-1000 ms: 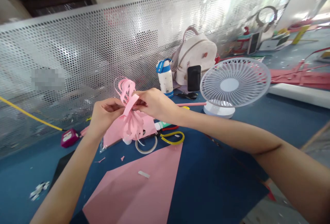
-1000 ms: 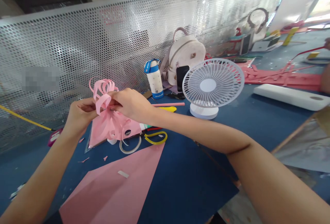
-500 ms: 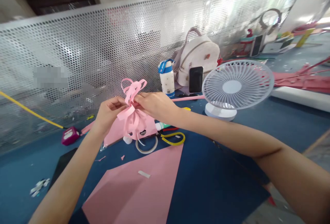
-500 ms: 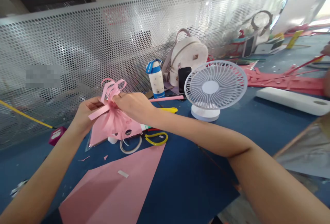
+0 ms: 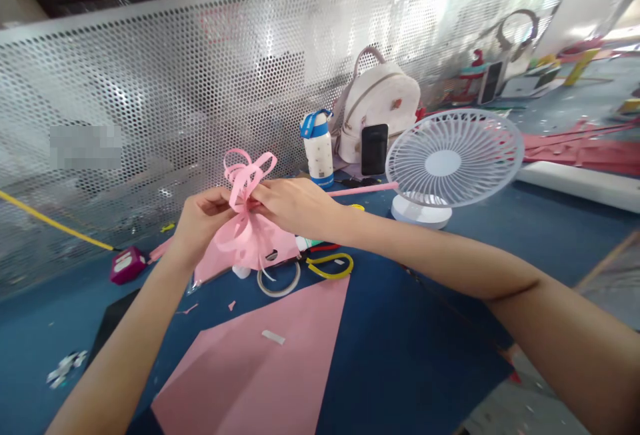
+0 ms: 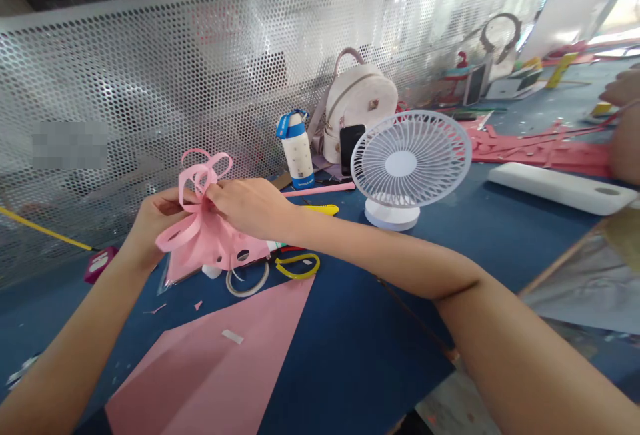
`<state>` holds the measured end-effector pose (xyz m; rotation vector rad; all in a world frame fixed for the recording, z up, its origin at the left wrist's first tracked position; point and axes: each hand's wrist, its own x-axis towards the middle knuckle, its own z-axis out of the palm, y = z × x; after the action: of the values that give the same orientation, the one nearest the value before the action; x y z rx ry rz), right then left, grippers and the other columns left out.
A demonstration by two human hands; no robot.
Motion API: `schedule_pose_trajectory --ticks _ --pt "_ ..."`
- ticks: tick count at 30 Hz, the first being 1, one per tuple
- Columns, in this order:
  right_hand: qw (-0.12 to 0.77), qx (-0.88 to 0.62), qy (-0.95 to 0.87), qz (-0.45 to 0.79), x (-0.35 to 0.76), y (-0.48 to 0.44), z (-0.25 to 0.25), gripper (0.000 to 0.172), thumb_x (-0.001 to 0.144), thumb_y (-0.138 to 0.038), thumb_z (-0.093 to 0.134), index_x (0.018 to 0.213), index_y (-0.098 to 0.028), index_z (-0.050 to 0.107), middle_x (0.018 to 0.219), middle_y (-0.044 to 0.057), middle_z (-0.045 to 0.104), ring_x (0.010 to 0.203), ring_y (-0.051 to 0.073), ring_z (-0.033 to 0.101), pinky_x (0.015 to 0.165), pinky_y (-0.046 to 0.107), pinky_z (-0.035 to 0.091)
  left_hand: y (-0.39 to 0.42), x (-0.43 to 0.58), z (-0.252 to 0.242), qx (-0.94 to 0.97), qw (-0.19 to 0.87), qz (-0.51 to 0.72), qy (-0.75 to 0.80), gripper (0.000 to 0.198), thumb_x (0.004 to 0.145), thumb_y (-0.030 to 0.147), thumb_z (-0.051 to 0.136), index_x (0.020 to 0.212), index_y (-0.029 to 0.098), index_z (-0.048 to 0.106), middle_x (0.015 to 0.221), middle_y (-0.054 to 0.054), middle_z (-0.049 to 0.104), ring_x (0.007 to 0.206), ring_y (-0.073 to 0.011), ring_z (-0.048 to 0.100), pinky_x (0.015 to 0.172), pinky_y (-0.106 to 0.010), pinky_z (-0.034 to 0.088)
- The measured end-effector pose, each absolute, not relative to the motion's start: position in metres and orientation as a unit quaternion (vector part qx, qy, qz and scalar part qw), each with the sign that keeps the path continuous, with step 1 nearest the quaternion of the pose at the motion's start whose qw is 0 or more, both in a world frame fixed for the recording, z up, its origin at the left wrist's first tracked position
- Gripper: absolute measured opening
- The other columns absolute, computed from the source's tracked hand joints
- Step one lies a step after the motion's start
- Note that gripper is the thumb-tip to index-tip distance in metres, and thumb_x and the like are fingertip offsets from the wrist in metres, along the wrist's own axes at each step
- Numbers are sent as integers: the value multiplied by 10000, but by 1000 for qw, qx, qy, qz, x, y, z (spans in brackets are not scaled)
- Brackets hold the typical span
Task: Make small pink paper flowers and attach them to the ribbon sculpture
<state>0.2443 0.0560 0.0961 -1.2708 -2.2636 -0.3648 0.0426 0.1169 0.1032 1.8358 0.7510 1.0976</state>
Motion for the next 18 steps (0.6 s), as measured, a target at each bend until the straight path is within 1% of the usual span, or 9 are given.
schedule_pose_trajectory --ticks 2,5,8,12,14,16,18 --pt "265 -467 -833 -133 244 56 95 210 1070 -235 460 1140 -133 630 1067 98 747 866 203 675 614 326 304 113 43 104 731 444 430 289 245 553 239 960 723 189 790 718 -31 757 650 -174 668 603 -266 549" --pt "271 -470 -829 -135 242 56 95 186 1063 -228 475 1104 -134 629 1007 93 749 845 205 674 597 334 271 110 44 103 724 473 425 267 194 596 234 938 722 203 795 716 -27 756 660 -189 671 609 -292 563" --pt "272 -475 -827 -126 241 55 98 185 1062 -230 484 1085 -131 639 1004 98 750 858 213 680 599 333 261 112 44 101 718 478 434 260 187 603 212 931 737 216 801 758 -20 775 696 -188 684 643 -294 574" --pt "269 -472 -835 -89 243 51 103 234 1067 -287 516 1137 -115 659 1075 112 750 923 219 681 647 317 300 119 43 99 721 456 443 276 245 556 215 961 740 215 799 733 -11 772 667 -169 674 607 -268 555" --pt "271 -464 -840 -68 245 50 105 263 1072 -306 511 1150 -111 670 1130 114 745 959 213 673 677 309 323 122 42 99 725 450 441 278 248 561 217 963 742 207 793 719 -7 763 657 -151 667 598 -248 540" --pt "280 -459 -842 -36 247 50 107 270 1076 -288 486 1154 -119 682 1162 102 740 966 201 663 690 300 336 123 41 100 735 440 436 274 234 587 214 952 757 205 792 739 -6 762 679 -146 673 620 -246 541" --pt "294 -459 -838 15 250 51 109 249 1061 -240 484 1143 -134 693 1136 84 745 945 184 653 691 288 346 121 40 103 750 415 438 272 208 607 220 937 751 206 788 740 -1 756 679 -144 666 626 -250 540"
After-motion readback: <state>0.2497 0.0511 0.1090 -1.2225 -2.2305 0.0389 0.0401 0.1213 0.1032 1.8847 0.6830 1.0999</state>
